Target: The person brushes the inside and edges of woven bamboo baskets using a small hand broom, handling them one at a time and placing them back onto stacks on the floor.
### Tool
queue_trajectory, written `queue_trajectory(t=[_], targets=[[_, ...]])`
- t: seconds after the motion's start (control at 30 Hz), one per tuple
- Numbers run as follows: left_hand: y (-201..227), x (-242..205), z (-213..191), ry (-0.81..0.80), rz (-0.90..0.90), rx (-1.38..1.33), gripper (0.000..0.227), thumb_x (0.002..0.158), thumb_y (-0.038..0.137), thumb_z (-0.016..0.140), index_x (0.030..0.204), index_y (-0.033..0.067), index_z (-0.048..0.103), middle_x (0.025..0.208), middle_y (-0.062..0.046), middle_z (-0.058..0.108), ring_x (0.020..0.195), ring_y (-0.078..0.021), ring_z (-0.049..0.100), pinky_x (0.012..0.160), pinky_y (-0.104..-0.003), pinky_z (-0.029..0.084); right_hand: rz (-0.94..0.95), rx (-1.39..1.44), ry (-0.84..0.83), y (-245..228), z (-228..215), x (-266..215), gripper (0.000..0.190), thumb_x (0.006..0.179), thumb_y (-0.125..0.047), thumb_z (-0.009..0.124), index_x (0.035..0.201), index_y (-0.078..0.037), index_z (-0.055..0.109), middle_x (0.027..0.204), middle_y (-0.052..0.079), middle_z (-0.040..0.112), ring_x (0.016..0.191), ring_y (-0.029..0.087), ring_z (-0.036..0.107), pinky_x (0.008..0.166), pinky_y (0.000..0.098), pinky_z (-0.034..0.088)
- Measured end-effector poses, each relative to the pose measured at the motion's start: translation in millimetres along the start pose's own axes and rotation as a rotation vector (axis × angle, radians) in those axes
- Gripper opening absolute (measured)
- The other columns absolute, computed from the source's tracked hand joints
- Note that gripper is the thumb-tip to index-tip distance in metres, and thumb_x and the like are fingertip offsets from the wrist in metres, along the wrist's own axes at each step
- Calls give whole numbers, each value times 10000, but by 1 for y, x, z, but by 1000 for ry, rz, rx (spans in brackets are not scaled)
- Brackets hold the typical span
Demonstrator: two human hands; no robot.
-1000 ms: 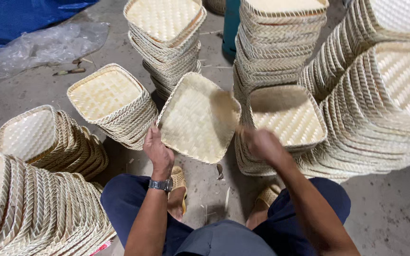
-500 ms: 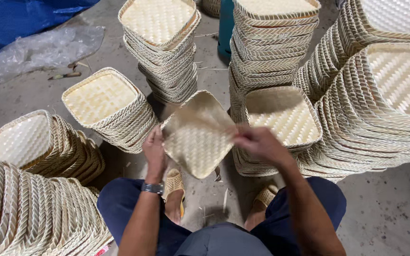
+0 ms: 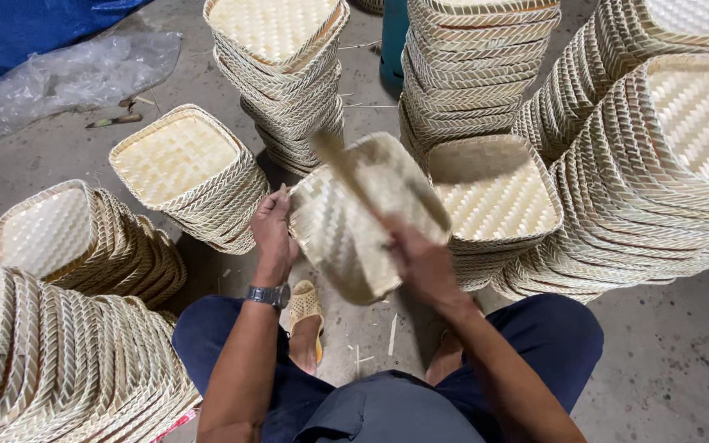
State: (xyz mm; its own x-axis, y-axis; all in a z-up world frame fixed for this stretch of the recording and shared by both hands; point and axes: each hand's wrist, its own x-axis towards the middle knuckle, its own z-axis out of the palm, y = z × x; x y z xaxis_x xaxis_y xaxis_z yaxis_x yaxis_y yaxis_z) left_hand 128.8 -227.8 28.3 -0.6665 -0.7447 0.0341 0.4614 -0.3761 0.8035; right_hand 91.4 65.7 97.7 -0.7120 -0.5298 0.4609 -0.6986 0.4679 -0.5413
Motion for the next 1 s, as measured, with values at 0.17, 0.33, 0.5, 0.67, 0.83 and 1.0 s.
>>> queue_trajectory(t=[0.17,0.33,0.5,0.67,0.83,1.0], targets=[[10,-2,-18,48,51,75,116,1011,127,679,1006,27,737,890,-16,727,774,-86,613,729,-241,516,202,-167,-900,18,-30,-15,314,922,-266,655,1236,-276,661,941,18,736,808,205,701,761,398,581],[43,7,-40,-91,139,110,106,1037,120,669,1042,44,743,895,9,707,774,-69,574,726,-226,489,620,-301,-224,50,-120,-12,295,1024,-341,627,1253,-164,685,951,82,779,740,216,731,707,378,576],[52,2,-29,-115,0,214,181,1015,113,674,1147,13,749,956,15,719,780,-58,569,714,-213,471,360,593,66,66,-66,-8,288,937,-247,787,1142,-56,718,994,25,767,870,112,698,777,295,574],[44,-13,-17,-186,-53,175,197,1024,122,650,1151,-3,734,1008,-20,740,854,-86,627,803,-238,531,750,1032,-40,83,-5,-41,325,968,-94,805,1262,-33,681,890,98,549,719,217,436,611,352,320],[34,-33,9,-66,540,1224,381,1025,185,663,1357,-1,693,1172,-215,635,1074,-286,604,934,-407,502,544,1073,127,60,21,-44,299,861,-104,829,1093,-31,655,1017,67,707,937,170,709,863,296,607],[-15,-89,59,-400,329,974,530,1031,325,659,1392,-50,557,1370,-246,548,1247,-362,550,1026,-503,481,513,880,233,22,44,-41,412,781,-116,810,1144,-126,614,1030,-5,690,940,108,687,824,269,621]])
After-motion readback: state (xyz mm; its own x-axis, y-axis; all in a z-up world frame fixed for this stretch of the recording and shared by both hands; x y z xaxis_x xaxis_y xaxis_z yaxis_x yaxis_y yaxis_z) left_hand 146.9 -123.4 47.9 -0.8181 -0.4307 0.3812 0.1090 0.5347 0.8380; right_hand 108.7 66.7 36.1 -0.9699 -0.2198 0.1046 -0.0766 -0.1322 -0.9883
